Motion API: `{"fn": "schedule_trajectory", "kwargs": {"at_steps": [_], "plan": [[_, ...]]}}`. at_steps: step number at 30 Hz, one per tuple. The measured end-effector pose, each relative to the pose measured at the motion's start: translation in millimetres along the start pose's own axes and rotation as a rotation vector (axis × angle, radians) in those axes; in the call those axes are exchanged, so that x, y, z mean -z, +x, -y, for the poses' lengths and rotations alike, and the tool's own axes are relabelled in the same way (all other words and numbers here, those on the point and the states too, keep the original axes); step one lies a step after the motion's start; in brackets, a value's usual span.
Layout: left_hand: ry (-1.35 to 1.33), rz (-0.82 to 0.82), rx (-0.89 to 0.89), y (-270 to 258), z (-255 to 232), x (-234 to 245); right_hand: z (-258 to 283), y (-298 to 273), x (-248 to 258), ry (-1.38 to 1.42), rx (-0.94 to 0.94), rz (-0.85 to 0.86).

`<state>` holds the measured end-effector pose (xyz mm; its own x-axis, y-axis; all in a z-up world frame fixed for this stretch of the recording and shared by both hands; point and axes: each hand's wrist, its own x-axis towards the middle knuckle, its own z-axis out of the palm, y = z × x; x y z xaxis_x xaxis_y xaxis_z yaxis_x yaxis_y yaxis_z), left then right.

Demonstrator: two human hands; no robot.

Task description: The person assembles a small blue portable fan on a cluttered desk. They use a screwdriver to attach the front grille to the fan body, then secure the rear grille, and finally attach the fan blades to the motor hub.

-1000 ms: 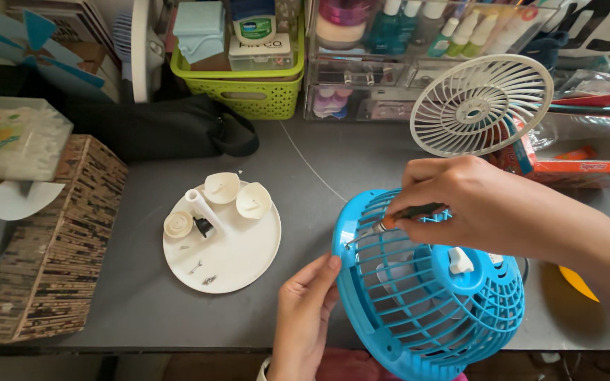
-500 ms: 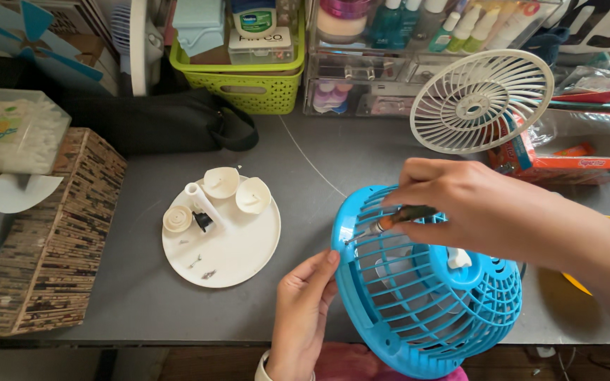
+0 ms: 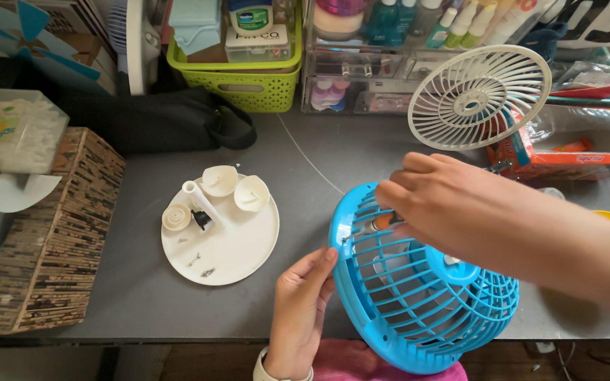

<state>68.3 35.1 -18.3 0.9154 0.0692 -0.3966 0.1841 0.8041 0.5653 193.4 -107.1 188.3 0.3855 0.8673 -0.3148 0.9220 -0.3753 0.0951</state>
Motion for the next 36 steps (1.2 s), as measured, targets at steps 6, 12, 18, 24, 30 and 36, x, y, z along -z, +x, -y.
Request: {"fn": "schedule_trajectory", "kwargs": {"at_steps": [6,12,18,24,30,36], "plan": [[0.003,-0.026,-0.002,3,4,3,-5,-6,-20,-0.084,-0.021,0.006],[-0.021,-0.005,-0.006,5,7,6,-10,-5,-28,-0.029,-0.013,-0.083],[0.012,-0.034,0.012,4,4,4,-9,-7,-29,0.040,-0.057,-0.086],[0.005,-0.044,0.027,4,5,5,-5,-5,-32,-0.095,0.041,-0.159],[0.000,-0.007,0.009,2,5,6,-2,-10,-32,-0.175,0.021,-0.066],[-0.011,-0.001,0.005,3,6,7,-1,-6,-28,-0.187,0.082,-0.137]]}}
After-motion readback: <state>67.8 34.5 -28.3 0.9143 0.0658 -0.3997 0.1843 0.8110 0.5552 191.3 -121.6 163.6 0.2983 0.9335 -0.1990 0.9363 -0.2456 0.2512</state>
